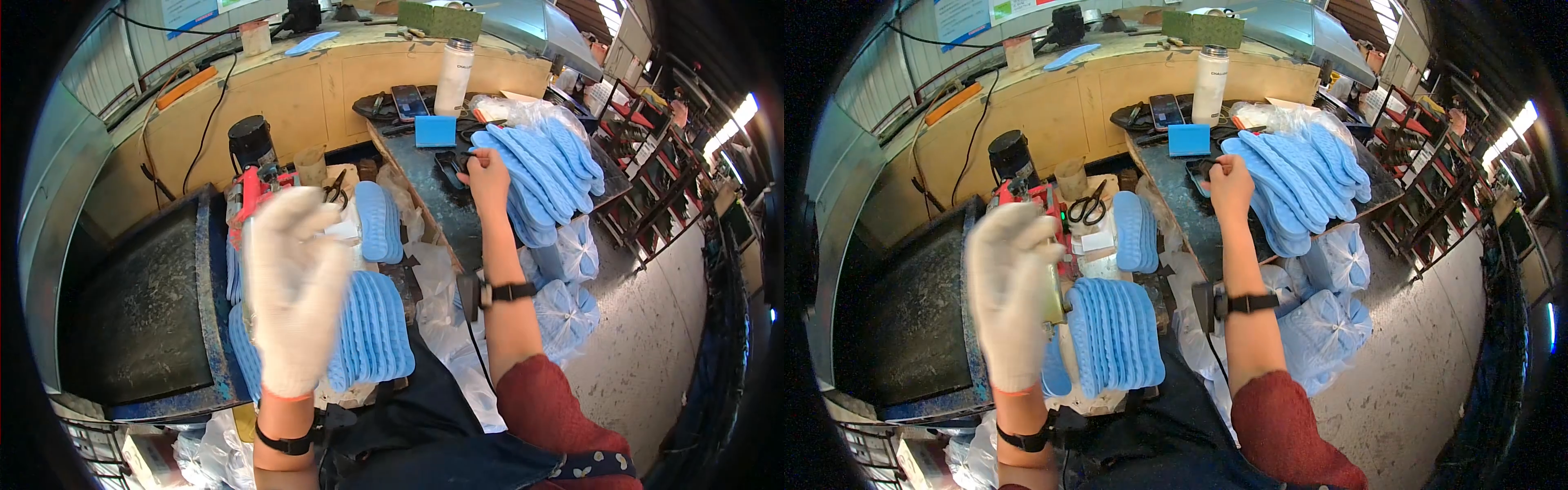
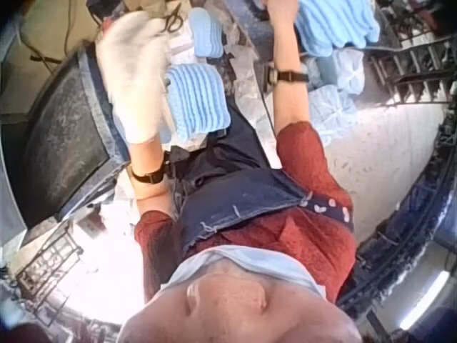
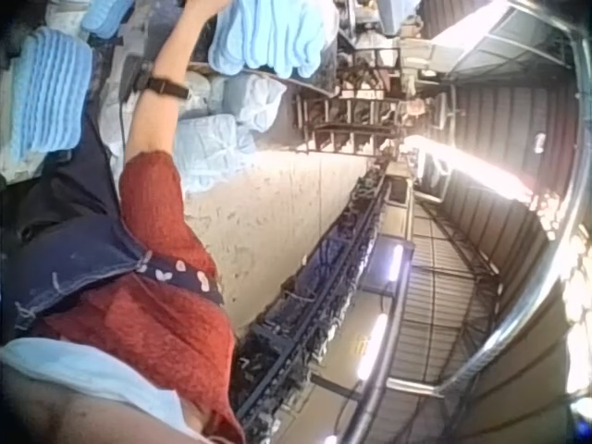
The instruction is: Applying glue to shoe soles using a machine and placing them on a conveyor belt.
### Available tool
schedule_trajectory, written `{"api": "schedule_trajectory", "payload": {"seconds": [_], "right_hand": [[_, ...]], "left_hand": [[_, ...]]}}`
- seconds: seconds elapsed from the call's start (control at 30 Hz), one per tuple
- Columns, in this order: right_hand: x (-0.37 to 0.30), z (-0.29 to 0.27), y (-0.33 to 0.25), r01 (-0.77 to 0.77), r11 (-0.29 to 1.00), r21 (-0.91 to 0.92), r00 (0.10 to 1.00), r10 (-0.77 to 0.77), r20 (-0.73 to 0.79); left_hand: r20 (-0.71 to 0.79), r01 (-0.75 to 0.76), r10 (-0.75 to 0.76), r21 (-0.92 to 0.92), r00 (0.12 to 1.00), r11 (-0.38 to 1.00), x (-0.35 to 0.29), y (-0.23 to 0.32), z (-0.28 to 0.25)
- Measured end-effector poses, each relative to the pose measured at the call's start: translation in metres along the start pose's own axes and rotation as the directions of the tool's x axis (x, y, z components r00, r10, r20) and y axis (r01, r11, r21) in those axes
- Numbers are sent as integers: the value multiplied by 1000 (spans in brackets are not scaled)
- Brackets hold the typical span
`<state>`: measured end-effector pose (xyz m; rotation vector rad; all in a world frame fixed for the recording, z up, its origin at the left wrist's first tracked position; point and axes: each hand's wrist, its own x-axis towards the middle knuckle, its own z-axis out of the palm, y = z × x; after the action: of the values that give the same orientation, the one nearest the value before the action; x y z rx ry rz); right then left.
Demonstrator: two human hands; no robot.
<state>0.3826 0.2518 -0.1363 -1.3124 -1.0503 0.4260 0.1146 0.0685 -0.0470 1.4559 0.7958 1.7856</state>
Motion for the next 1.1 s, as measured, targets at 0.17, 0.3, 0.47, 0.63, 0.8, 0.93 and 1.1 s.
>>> {"api": "schedule_trajectory", "payload": {"seconds": [0.17,0.3,0.47,0.63,0.8,0.93,1.1], "right_hand": [[23,28,25,-28,678,-734,999,-12,-50],[34,23,26,45,479,-877,999,-4,50],[-62,20,-61,397,890,-226,896,-322,305],[-277,9,-123,385,685,618,-196,-594,781],[-346,-16,-107,212,677,705,-552,-512,658],[-367,-4,-110,128,678,724,-710,-447,545],[-382,4,-103,221,660,718,-609,-482,630]], "left_hand": [[-197,15,-73,-281,978,960,14,11,-54],[-159,-17,-132,-700,978,714,24,12,-87],[-256,-38,-231,-741,939,670,23,11,-105],[-375,-30,-355,-723,856,691,-23,-5,-111],[-363,195,-437,-542,823,818,-131,-24,-90],[-414,356,-601,-531,683,769,-157,-36,-104],[-516,328,-598,-522,614,787,-160,-67,-127]]}}
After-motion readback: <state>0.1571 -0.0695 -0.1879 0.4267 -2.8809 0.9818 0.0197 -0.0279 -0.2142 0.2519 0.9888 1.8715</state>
